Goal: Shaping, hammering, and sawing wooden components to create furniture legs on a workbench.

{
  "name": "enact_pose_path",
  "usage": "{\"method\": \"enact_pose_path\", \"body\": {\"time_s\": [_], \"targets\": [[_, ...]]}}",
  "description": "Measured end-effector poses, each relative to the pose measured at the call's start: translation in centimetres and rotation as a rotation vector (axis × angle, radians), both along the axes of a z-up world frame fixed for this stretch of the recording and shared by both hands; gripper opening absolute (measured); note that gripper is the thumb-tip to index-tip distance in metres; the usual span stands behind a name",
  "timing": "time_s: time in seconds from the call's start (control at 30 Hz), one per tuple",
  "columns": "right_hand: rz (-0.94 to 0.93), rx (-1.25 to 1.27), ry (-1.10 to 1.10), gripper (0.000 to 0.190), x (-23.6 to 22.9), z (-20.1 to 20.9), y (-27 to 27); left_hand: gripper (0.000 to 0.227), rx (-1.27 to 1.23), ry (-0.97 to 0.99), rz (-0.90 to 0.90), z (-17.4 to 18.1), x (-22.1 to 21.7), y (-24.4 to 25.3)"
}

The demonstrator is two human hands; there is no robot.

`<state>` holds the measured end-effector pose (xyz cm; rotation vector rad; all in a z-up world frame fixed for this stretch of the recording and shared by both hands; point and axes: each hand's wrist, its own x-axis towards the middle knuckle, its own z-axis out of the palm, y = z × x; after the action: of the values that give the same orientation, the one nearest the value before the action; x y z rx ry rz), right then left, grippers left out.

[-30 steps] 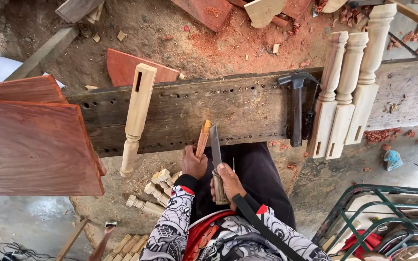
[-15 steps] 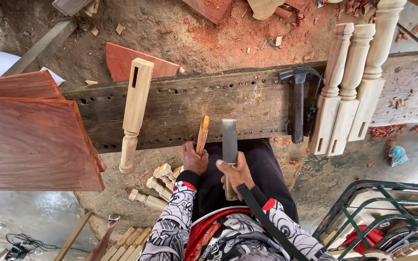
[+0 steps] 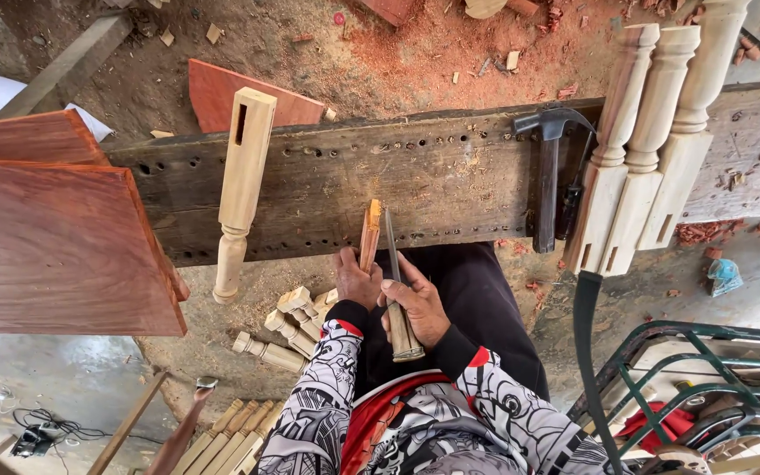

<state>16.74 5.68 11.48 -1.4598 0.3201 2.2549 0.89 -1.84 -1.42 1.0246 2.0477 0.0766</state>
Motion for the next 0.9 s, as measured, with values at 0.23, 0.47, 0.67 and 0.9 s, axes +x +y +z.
{"method": "enact_pose_path", "body": {"time_s": [0.23, 0.47, 0.67, 0.9], "targets": [[-0.020, 0.015, 0.047, 0.079, -0.3, -0.8, -0.9, 0.045, -0.082, -0.013, 0.041, 1.3, 0.6, 1.3], [0.006, -0.005, 0.072, 0.077, 0.2, -0.6, -0.1, 0.043, -0.098, -0.011, 0.052, 1.0, 0.6, 1.0], [0.014, -0.005, 0.076, 0.076, 0.6, -0.7, 0.2, 0.044, -0.079, 0.002, 0.020, 0.8, 0.6, 1.0], [0.005, -0.035, 0.107, 0.069, 0.2, 0.1, 1.5, 0.043, -0.060, -0.009, 0.029, 0.5, 0.7, 0.2]]}}
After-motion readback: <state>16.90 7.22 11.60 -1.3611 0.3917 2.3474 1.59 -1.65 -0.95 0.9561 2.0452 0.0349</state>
